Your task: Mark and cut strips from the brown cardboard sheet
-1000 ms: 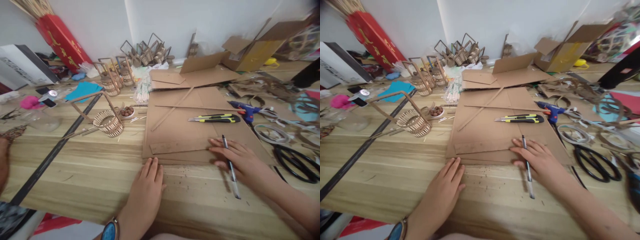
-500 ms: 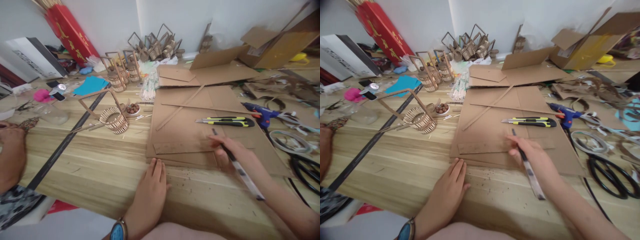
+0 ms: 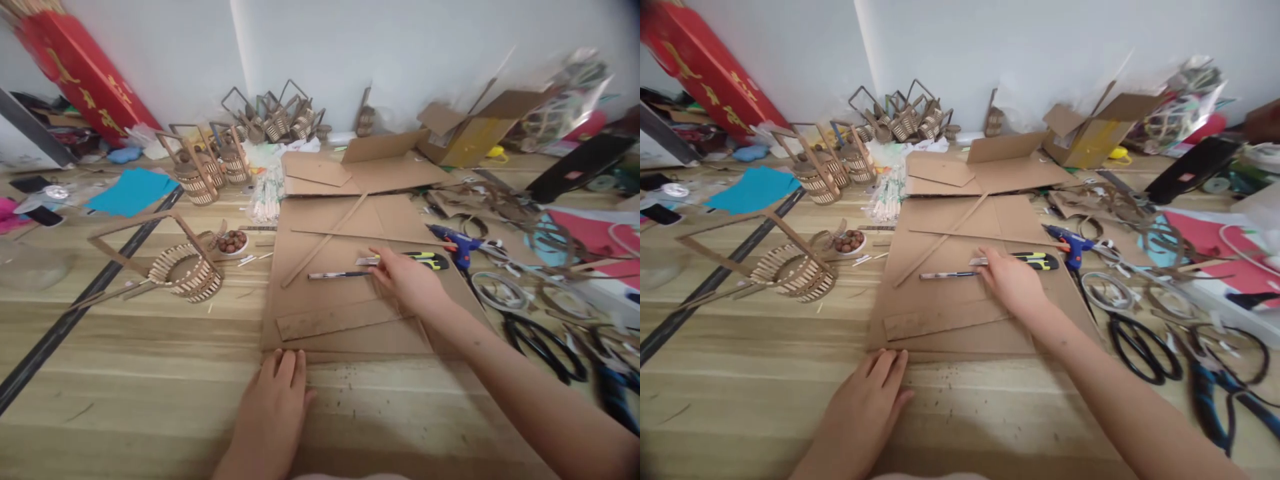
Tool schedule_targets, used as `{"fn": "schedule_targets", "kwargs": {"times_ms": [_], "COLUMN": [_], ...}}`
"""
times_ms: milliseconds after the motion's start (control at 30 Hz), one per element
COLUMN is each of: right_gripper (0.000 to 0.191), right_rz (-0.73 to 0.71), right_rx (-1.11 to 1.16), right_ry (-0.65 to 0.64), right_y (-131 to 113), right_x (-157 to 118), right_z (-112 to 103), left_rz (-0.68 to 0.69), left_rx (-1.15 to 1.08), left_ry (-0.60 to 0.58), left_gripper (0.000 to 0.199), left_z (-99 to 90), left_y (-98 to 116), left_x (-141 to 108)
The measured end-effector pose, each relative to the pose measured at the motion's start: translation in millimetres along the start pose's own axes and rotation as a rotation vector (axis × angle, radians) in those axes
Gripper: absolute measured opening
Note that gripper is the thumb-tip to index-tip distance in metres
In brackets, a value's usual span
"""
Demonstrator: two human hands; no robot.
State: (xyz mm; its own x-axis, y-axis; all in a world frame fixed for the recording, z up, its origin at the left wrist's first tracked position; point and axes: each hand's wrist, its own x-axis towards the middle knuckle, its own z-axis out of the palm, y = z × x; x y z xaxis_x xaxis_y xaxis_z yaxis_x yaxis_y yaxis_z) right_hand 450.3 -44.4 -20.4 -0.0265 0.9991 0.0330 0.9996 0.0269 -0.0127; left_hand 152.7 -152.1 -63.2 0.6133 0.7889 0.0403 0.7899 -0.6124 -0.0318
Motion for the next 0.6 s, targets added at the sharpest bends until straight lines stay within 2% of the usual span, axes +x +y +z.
{"fn": "schedule_targets", "kwargs": {"times_ms": [67, 200, 267, 367, 433, 500, 600], "right_gripper": [0.037, 0.035, 0.029, 0.028, 0.030, 0.034, 0.047], "right_rz": [-0.091, -0.221, -0.235, -0.223, -0.233, -0.185, 0.055], "right_rx": [-0.084, -0.138, -0.132, -0.058, 0.113, 0.418, 0.999], "right_ry": [0.078, -0.019, -0.050, -0.034, -0.032, -0.132, -0.542], "right_y": [26, 66, 71, 64, 52, 35, 4], "right_x": [9, 22, 22, 7, -10, -33, -67], "right_z": [3, 8, 4, -10, -21, -27, -25], "left_rz": [0.001, -0.015, -0.020, -0.027, -0.037, -0.051, -0.090], "left_rx": [0.015, 0.025, 0.021, 0.014, 0.004, -0.016, -0.052], "left_ry": [-0.008, -0.063, -0.087, -0.115, -0.148, -0.197, -0.280], "left_gripper": [0.046, 0.044, 0.043, 0.044, 0.045, 0.044, 0.044], "left_z": [-1.0, -8.3, -12.8, -17.4, -19.5, -22.6, -30.2], "left_y": [0, 2, 3, 4, 4, 5, 8], "left_x": [2, 8, 10, 12, 14, 16, 20]}}
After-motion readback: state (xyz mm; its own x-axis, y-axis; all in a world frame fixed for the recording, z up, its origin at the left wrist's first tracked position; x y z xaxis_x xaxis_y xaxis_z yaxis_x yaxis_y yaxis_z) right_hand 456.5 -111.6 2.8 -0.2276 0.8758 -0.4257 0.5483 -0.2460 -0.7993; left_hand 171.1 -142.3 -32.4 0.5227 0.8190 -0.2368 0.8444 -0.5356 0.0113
